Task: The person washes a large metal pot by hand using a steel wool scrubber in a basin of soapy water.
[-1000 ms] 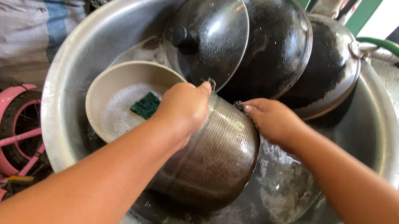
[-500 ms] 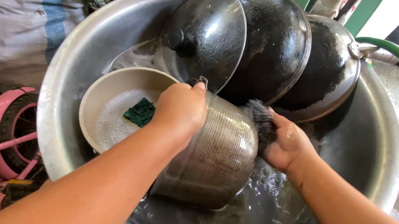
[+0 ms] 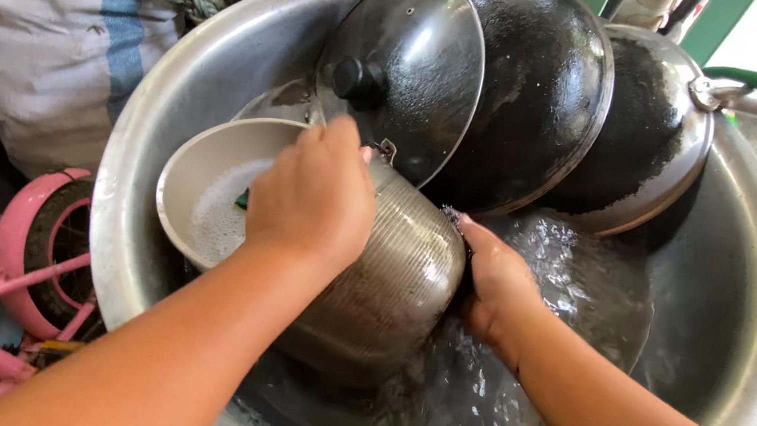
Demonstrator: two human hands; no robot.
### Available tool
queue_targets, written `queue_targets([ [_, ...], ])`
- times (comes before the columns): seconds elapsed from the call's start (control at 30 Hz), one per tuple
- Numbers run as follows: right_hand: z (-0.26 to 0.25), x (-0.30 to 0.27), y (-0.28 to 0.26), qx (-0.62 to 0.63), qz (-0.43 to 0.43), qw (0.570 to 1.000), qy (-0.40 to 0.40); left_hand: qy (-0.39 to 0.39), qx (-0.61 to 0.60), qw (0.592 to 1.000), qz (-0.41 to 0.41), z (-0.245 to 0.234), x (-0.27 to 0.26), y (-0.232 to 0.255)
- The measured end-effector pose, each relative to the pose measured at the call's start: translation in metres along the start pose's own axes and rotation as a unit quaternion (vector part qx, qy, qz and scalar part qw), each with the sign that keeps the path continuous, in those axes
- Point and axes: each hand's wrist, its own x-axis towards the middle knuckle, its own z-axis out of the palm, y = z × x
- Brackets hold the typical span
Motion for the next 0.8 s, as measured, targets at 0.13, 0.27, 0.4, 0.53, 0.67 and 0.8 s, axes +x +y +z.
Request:
queue_targets([
  [0.13, -0.015, -0.031, 0.026, -0.116, -0.149, 0.982, -0.009, -0.012, 0.01, 0.999, 0.033, 0.0, 0.0, -0.006],
  [0.27, -0.014, -0.042, 0.038, -0.091, -0.192, 0.976, -0.041, -0.002, -0.004, 0.998, 0.059, 0.003, -0.003, -0.003],
  [0.4, 0.006, -0.019, 0.015, 0.048, 0.005, 0.998, 0.032, -0.03, 0.014, 0.999, 0.026, 0.001, -0.004, 0.0],
  [0.53, 0.002, -0.029, 0.03, 0.083, -0.085, 0.993, 0.002, -0.028, -0.015, 0.999, -0.014, -0.001, -0.002, 0.001],
  [0.67, -0.009, -0.047, 0.045, -0.055, -0.157, 0.986, -0.021, -0.019, -0.016, 0.999, -0.037, 0.003, -0.005, 0.004],
  [0.8, 0.007, -0.024, 0.025, -0.036, -0.091, 0.995, 0.004, -0.019, -0.01, 0.998, -0.053, 0.002, -0.008, 0.003],
])
